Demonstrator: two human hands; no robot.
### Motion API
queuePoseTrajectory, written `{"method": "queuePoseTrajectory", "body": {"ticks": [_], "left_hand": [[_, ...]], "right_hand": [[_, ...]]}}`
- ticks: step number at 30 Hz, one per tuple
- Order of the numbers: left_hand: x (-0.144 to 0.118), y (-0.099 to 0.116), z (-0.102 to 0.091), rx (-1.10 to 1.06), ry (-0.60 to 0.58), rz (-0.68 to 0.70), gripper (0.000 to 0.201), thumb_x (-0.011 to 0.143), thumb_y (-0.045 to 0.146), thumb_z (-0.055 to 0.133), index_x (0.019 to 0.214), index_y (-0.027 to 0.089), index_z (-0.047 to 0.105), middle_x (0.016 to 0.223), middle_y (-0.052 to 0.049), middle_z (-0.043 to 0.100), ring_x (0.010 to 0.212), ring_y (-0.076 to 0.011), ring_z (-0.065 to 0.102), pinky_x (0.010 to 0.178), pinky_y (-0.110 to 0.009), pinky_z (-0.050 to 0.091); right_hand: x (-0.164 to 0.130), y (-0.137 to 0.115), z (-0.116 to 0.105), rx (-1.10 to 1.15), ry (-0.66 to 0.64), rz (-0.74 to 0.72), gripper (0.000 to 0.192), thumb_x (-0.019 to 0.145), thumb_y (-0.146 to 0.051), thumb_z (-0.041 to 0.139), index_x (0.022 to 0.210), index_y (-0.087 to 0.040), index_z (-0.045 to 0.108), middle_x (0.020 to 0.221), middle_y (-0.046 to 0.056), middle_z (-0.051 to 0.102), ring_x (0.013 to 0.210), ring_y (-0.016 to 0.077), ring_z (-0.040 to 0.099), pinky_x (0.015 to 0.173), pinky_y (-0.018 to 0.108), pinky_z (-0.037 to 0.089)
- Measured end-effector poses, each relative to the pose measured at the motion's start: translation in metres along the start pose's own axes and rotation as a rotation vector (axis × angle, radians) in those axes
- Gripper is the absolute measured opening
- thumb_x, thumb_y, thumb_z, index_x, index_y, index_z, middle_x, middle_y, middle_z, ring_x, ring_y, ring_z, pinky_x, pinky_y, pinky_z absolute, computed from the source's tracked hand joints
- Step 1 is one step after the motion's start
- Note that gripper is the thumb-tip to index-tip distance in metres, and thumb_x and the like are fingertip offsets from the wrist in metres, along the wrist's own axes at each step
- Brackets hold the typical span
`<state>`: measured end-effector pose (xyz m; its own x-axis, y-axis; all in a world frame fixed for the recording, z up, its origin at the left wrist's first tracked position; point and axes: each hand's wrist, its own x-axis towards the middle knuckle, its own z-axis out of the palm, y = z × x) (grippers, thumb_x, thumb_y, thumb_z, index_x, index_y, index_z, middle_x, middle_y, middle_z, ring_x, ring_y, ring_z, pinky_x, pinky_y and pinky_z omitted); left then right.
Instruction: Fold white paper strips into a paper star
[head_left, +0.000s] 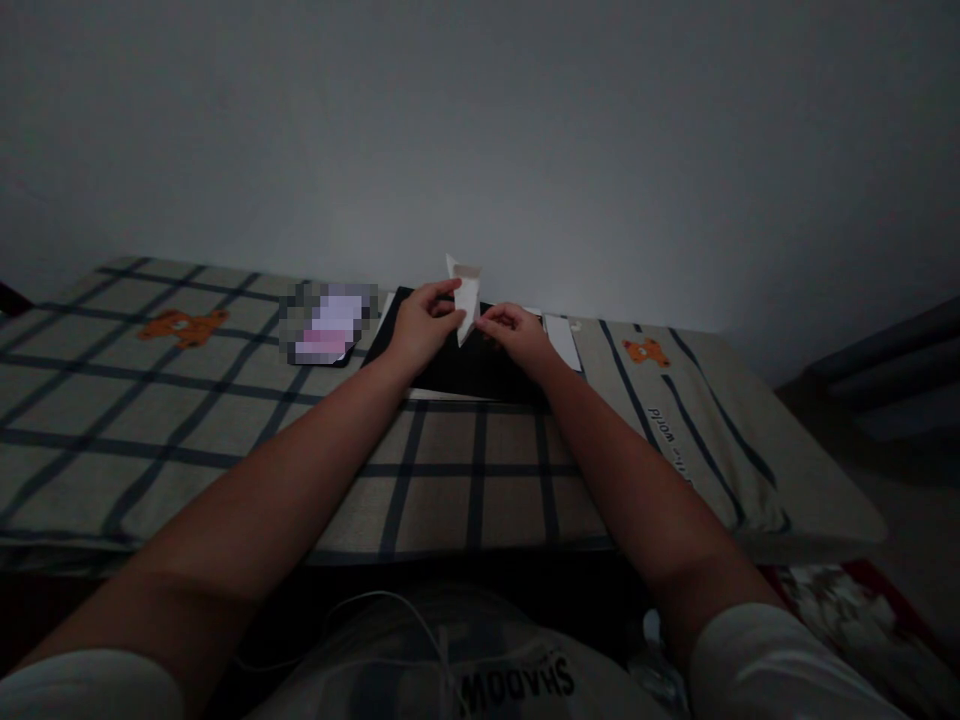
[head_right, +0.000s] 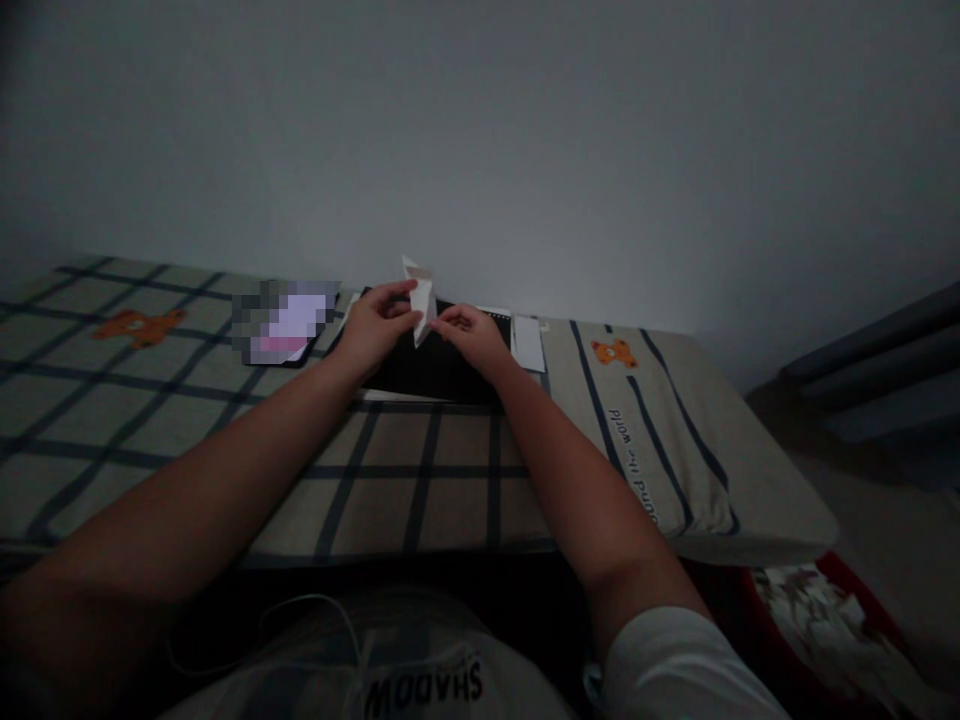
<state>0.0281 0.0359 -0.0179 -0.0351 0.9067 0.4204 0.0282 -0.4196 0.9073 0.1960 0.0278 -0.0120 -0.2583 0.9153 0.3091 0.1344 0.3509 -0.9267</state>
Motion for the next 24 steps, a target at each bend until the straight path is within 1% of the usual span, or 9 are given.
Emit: {"method": "queuePoseTrajectory", "body": {"ticks": [5, 7, 9, 13, 18, 24], "left_hand": [[-0.003, 0.006, 0.001, 0.022, -0.067, 0.020, 0.047, 0.065, 0.015, 0.067, 0.112, 0.017, 0.061, 0.104, -0.008, 0.065, 0.085, -0.0154, 0.063, 0.080, -0.030, 0.049], [-0.004, 0.009, 0.002, 0.032, -0.076, 0.022, 0.046, 0.065, 0.015, 0.068, 0.110, 0.017, 0.062, 0.105, -0.008, 0.065, 0.084, -0.0149, 0.063, 0.080, -0.030, 0.049], [-0.006, 0.013, 0.003, 0.048, -0.069, 0.007, 0.043, 0.067, 0.016, 0.067, 0.109, 0.018, 0.063, 0.101, -0.007, 0.065, 0.082, -0.0145, 0.062, 0.080, -0.030, 0.049], [-0.008, 0.016, 0.004, 0.079, -0.058, -0.025, 0.037, 0.070, 0.023, 0.066, 0.107, 0.017, 0.066, 0.088, -0.005, 0.067, 0.075, -0.0142, 0.061, 0.076, -0.030, 0.049], [-0.007, 0.016, 0.004, 0.080, -0.078, -0.025, 0.043, 0.067, 0.032, 0.071, 0.107, 0.016, 0.066, 0.087, -0.005, 0.066, 0.072, -0.0137, 0.059, 0.072, -0.029, 0.048], [-0.006, 0.010, 0.002, 0.099, -0.082, -0.042, 0.042, 0.068, 0.027, 0.071, 0.108, 0.017, 0.065, 0.075, -0.002, 0.064, 0.064, -0.0126, 0.056, 0.067, -0.027, 0.046]], "right_hand": [[0.001, 0.005, -0.002, 0.039, -0.015, 0.055, 0.033, 0.065, -0.045, 0.071, 0.076, -0.019, 0.053, 0.068, -0.003, 0.055, 0.060, 0.0093, 0.049, 0.052, 0.022, 0.038], [0.002, 0.007, -0.003, 0.068, -0.027, 0.089, 0.034, 0.064, -0.045, 0.072, 0.076, -0.020, 0.051, 0.068, -0.004, 0.055, 0.060, 0.0092, 0.049, 0.051, 0.021, 0.038], [0.002, 0.008, -0.004, 0.096, -0.040, 0.111, 0.035, 0.062, -0.044, 0.073, 0.075, -0.020, 0.050, 0.067, -0.004, 0.056, 0.060, 0.0091, 0.050, 0.051, 0.021, 0.039], [0.002, 0.008, -0.004, 0.120, -0.050, 0.110, 0.036, 0.061, -0.041, 0.074, 0.072, -0.020, 0.048, 0.062, -0.005, 0.055, 0.055, 0.0077, 0.048, 0.051, 0.021, 0.038], [0.002, 0.009, -0.003, 0.144, -0.059, 0.107, 0.036, 0.062, -0.040, 0.074, 0.070, -0.020, 0.046, 0.058, -0.006, 0.054, 0.050, 0.0068, 0.045, 0.049, 0.021, 0.035], [0.001, 0.008, -0.003, 0.096, -0.073, 0.097, 0.036, 0.061, -0.041, 0.075, 0.072, -0.020, 0.049, 0.059, -0.006, 0.054, 0.052, 0.0073, 0.047, 0.050, 0.021, 0.036]]}}
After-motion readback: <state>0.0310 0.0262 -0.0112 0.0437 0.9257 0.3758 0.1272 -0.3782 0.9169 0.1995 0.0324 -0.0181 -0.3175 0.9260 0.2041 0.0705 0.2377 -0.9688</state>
